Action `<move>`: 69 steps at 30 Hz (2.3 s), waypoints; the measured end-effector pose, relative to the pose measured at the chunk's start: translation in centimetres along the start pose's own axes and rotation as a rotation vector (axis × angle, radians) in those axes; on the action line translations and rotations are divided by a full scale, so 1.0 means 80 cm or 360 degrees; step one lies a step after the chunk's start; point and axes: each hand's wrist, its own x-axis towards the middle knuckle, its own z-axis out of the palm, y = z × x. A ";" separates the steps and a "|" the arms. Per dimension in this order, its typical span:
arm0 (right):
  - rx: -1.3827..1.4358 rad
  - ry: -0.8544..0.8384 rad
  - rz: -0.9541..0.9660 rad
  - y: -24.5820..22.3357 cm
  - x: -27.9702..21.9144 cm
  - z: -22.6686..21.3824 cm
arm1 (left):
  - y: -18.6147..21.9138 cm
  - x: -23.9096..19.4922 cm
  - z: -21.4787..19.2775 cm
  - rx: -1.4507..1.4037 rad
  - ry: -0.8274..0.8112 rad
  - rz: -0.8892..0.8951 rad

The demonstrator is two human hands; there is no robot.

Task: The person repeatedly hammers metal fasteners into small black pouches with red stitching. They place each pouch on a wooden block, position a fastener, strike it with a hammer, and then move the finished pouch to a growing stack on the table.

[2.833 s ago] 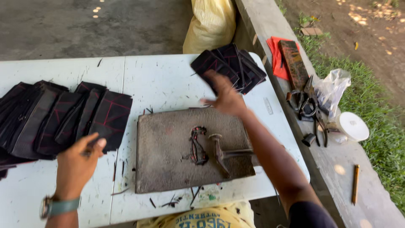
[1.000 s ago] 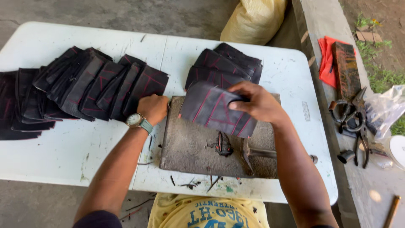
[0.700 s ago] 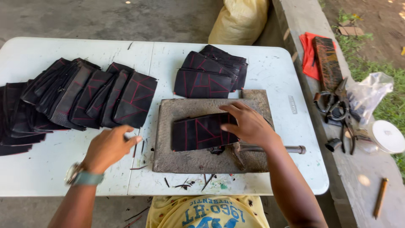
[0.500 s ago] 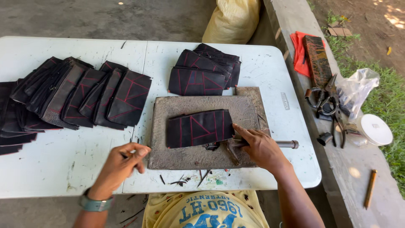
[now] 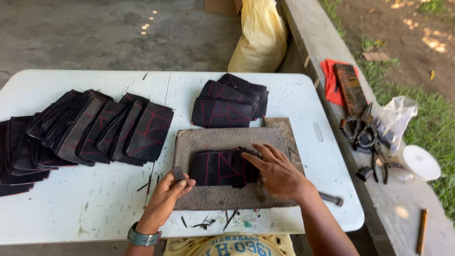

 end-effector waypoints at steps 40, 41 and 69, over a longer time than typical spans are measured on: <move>0.0448 0.0449 -0.0240 -0.013 -0.007 -0.007 | -0.001 -0.046 0.021 0.1002 0.0633 0.0338; 0.0295 0.0396 -0.0351 -0.025 0.019 -0.009 | 0.005 -0.050 0.020 0.1053 0.0584 0.0437; 0.0498 0.0425 0.0525 0.077 -0.098 0.042 | 0.054 0.064 0.051 0.1210 0.0010 0.0312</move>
